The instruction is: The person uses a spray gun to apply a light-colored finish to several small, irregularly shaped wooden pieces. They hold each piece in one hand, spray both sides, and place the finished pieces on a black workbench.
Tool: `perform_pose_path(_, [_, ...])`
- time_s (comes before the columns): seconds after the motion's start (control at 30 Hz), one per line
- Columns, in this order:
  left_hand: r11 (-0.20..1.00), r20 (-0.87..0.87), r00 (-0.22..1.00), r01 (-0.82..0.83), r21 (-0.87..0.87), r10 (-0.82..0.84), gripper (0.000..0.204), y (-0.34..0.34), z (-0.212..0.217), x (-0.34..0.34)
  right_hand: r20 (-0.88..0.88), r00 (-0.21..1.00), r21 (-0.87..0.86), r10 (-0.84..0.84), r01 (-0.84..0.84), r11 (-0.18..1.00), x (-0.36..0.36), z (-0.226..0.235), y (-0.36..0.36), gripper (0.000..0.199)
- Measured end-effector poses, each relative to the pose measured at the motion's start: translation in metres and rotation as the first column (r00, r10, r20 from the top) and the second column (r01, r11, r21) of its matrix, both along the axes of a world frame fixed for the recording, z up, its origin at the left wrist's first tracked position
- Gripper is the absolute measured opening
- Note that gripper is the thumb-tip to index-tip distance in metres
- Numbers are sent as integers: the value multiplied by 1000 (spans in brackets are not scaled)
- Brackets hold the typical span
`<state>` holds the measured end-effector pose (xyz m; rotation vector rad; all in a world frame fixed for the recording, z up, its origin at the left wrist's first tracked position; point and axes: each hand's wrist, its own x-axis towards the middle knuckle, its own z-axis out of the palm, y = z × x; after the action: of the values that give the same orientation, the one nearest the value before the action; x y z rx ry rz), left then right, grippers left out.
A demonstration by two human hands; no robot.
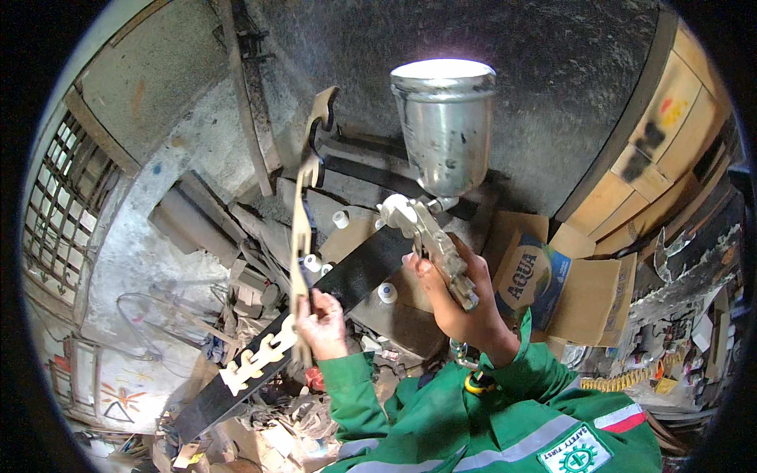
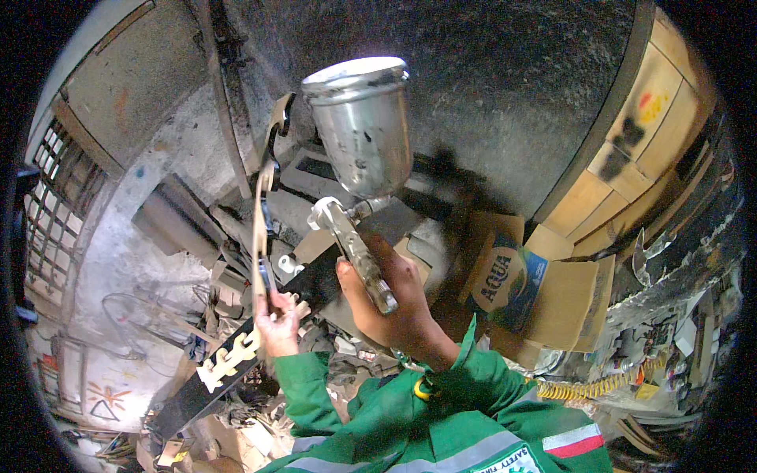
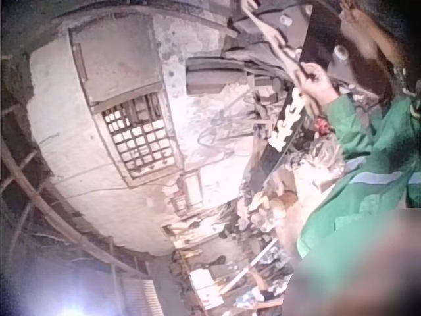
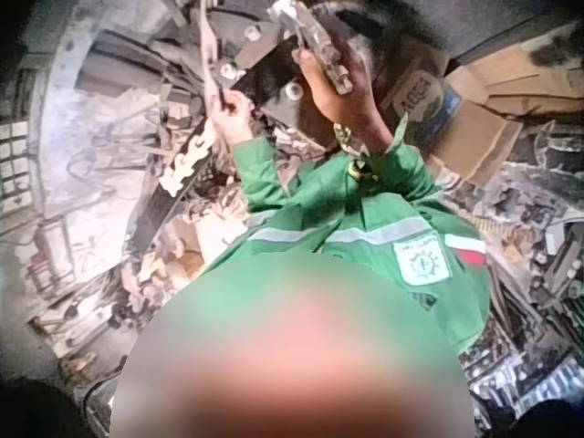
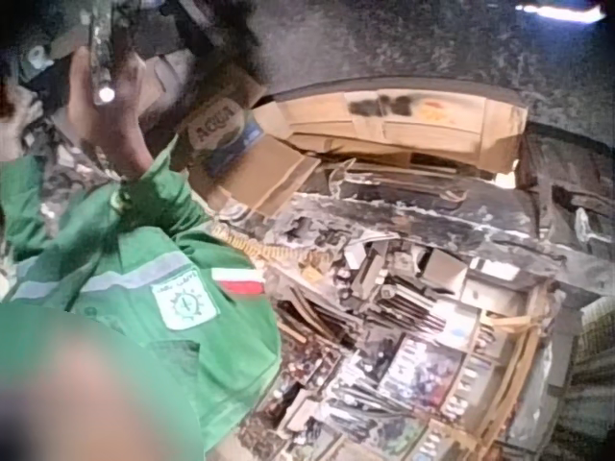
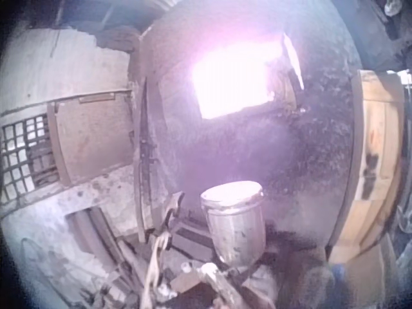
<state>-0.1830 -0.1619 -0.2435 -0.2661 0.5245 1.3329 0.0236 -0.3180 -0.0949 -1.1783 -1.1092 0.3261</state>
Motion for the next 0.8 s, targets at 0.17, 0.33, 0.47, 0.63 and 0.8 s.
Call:
perform_pose_path(0.17, [762, -452, 648, -334, 555, 613, 23, 10, 76, -13, -170, 982, -32, 84, -90, 995, -6, -5, -8, 19])
perform_pose_path(0.33, [599, -600, 94, -288, 747, 794, 26, 1, 143, 16, -199, 977, 2, 73, -75, 997, -20, -19, 4, 15])
perform_pose_path(0.47, [531, -540, -66, -115, 840, 839, 11, -6, 155, 47, -106, 994, -16, 28, -30, 999, -24, -27, 9, 17])
perform_pose_path(0.63, [417, -396, -157, 140, 898, 905, 17, -1, 141, 52, -7, 997, -122, -75, 73, 990, -22, -35, 9, 17])
perform_pose_path(0.8, [435, -430, -60, 114, 893, 901, 21, 1, 127, 55, -70, 990, -88, -122, 115, 989, -21, -47, 13, 14])
